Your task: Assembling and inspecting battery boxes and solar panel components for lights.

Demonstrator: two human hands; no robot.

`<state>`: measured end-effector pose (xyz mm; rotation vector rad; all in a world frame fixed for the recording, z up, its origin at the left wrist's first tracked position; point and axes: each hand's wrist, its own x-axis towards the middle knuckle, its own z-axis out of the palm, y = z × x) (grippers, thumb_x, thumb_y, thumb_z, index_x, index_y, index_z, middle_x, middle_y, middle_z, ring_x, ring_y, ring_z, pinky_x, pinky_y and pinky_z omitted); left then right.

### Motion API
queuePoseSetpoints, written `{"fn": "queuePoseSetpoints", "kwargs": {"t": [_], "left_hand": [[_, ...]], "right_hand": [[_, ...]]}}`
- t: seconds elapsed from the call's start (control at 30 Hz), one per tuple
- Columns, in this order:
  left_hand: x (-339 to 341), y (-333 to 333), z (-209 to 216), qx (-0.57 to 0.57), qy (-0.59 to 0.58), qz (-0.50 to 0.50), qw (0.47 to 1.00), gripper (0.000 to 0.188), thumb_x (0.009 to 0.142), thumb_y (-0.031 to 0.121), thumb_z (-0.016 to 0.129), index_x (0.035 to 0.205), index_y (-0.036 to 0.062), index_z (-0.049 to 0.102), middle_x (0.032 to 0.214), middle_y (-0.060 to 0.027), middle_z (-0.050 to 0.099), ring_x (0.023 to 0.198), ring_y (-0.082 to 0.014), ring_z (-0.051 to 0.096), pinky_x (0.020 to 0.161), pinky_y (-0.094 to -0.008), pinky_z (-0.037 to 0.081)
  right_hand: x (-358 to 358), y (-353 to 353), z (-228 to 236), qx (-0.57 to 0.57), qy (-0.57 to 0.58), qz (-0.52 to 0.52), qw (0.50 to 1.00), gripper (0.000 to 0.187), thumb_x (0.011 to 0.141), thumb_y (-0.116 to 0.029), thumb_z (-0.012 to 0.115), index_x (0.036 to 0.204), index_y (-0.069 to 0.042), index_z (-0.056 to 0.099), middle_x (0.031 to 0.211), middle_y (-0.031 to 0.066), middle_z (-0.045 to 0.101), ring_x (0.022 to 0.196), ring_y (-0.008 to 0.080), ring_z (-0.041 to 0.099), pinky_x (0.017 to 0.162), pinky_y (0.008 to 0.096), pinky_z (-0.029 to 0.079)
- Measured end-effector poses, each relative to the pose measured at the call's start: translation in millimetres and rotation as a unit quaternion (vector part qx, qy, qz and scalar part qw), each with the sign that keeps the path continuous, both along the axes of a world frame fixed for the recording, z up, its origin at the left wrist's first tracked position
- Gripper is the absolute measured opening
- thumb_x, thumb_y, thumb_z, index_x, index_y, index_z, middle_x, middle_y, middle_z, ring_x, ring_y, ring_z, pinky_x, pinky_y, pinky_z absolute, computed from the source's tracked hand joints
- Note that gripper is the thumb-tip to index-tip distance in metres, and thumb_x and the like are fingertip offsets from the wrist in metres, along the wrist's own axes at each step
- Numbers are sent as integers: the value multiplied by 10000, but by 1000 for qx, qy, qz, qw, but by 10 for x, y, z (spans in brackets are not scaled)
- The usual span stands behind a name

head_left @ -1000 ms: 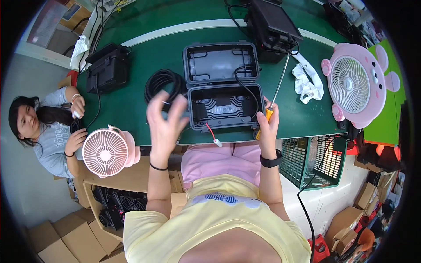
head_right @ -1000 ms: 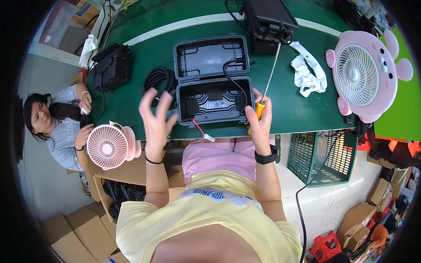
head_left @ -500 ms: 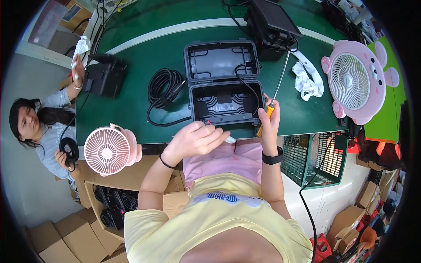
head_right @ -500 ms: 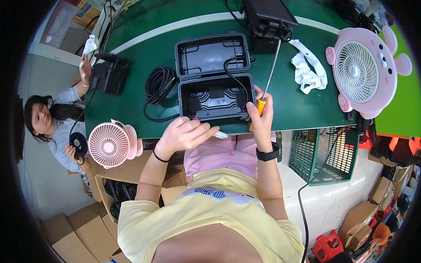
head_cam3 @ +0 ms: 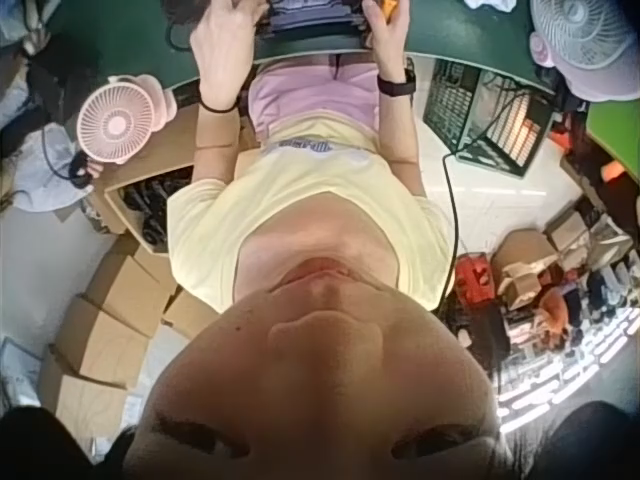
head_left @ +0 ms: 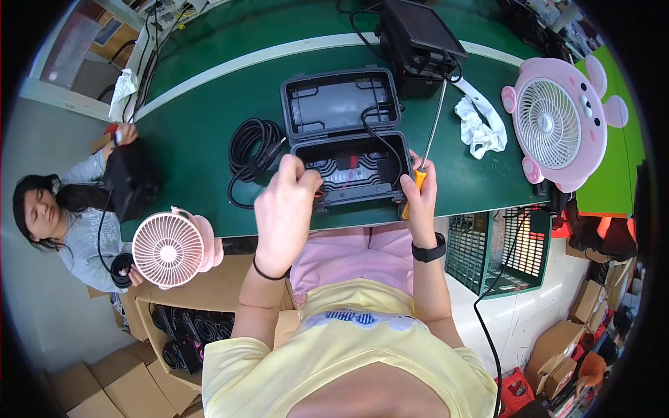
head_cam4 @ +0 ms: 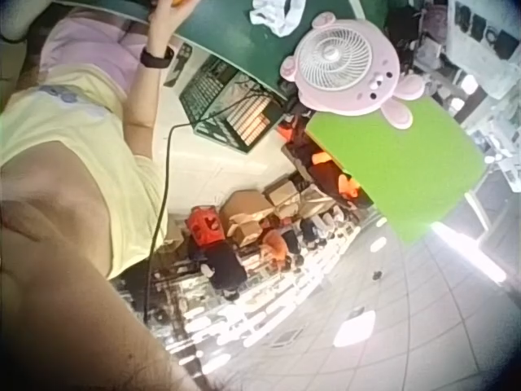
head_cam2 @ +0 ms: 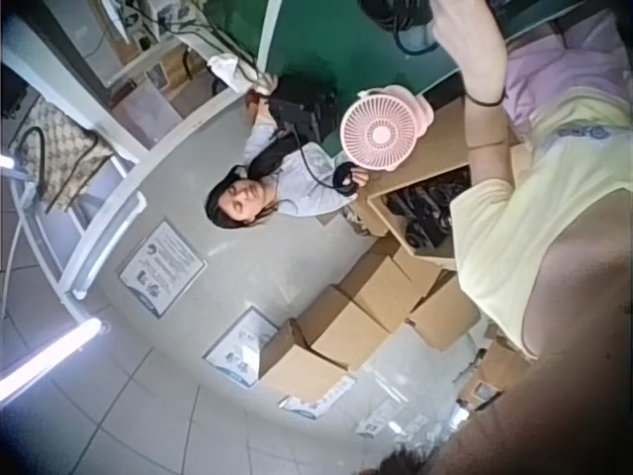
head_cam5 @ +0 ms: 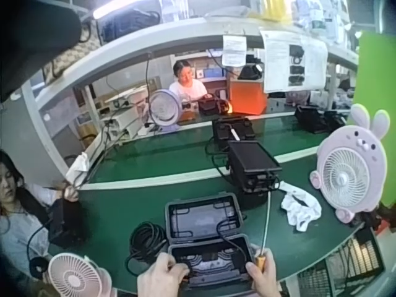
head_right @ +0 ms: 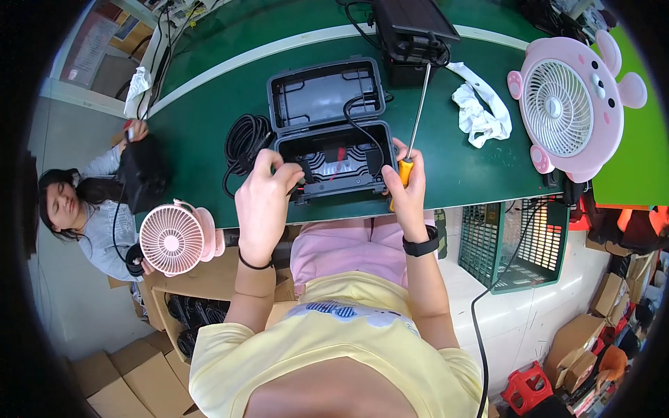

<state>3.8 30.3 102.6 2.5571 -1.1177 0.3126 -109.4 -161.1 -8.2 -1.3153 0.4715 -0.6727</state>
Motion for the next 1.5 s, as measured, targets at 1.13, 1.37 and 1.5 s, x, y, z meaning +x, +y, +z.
{"fn": "queuePoseSetpoints", "kwargs": {"t": [1.13,1.37,1.5], "left_hand": [[-360,-111,-551,42,-176,-194,964,803,724,108,630,1443,439,494,886,-24,553,768,-164,585,667,-269,573],[-298,-96,-486,42,-102,-182,977,832,752,78,622,1499,387,422,825,-24,499,675,-149,557,608,-264,552],[-262,-122,-451,80,-133,-194,969,842,765,67,621,1507,400,403,850,-41,508,665,-151,554,596,-265,550]], "right_hand": [[798,-700,933,-250,58,61,965,229,951,-226,687,1047,-89,530,883,-7,601,690,51,526,549,213,446],[807,-725,867,-159,6,68,985,287,907,-172,742,1053,-115,501,1108,63,628,815,40,562,580,184,462],[788,-745,845,-160,-3,62,985,294,905,-168,743,1064,-117,501,1146,104,631,831,46,576,585,183,469]]}}
